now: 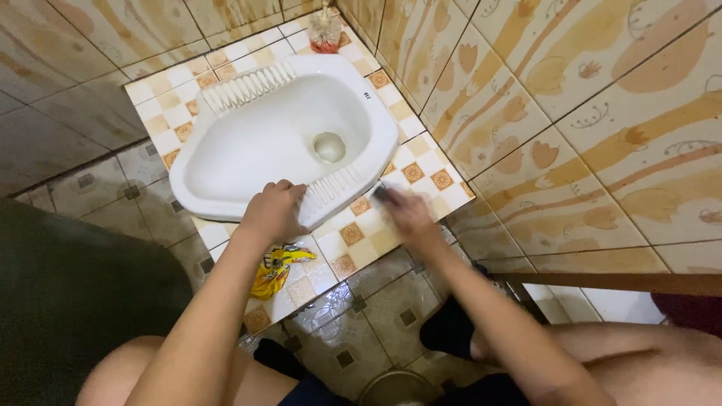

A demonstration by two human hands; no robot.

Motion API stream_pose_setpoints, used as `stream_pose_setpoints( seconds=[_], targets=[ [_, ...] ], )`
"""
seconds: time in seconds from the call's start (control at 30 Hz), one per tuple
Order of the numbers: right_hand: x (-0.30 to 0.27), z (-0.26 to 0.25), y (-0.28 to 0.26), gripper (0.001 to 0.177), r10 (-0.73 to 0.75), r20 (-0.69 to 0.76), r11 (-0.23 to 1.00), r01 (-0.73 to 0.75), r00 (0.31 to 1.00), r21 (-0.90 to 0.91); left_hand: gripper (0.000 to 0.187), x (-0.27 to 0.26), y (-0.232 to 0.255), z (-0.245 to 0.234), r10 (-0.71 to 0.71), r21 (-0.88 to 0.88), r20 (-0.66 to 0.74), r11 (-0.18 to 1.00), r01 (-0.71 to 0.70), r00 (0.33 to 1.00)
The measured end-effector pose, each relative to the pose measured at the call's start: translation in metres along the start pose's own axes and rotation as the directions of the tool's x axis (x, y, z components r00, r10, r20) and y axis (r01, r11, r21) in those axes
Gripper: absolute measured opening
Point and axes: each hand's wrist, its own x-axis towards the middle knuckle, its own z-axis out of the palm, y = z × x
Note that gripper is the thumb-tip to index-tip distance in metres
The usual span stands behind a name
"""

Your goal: Scrubbing a squat toilet with a brush and sponge, then rinsing it with water from a hose.

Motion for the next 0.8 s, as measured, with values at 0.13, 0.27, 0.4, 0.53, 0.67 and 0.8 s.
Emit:
stream_pose_setpoints(
  seconds=[0.13,0.27,0.4,0.53,0.67,0.8],
  targets=[
    [0.006,0.001,0.078,0.016,0.230,-0.269,0.965,-0.256,0.935,-0.064,0.082,-0.016,0.000,-0.015,-0.070,0.072,0.027,0.995,0.067,0.997],
    [0.056,-0.015,0.031,0.043,0.523,-0.227,0.851,-0.490,0.822,0.189,0.081,-0.028,0.001,-0.023,-0.130,0.097,0.070,0.988,0.123,0.989],
    [0.089,0.011,0.013,0.054,0.331,-0.008,0.937,-0.327,0.944,0.119,0.080,-0.032,-0.008,-0.020,-0.147,0.093,0.082,0.986,0.139,0.986],
    [0.102,0.028,0.000,0.039,0.385,0.122,0.923,-0.385,0.915,-0.030,0.080,-0.030,-0.023,-0.018,-0.143,0.050,0.066,0.989,0.140,0.987],
    [0.123,0.042,-0.050,0.047,0.582,0.376,0.812,-0.538,0.721,-0.226,0.075,-0.031,-0.041,-0.019,-0.157,-0.010,0.095,0.987,0.159,0.983],
    [0.091,0.109,-0.125,0.038,0.178,0.239,0.965,-0.121,0.955,-0.234,0.070,-0.023,-0.065,-0.010,-0.204,0.068,0.100,0.978,0.197,0.974]
  ],
)
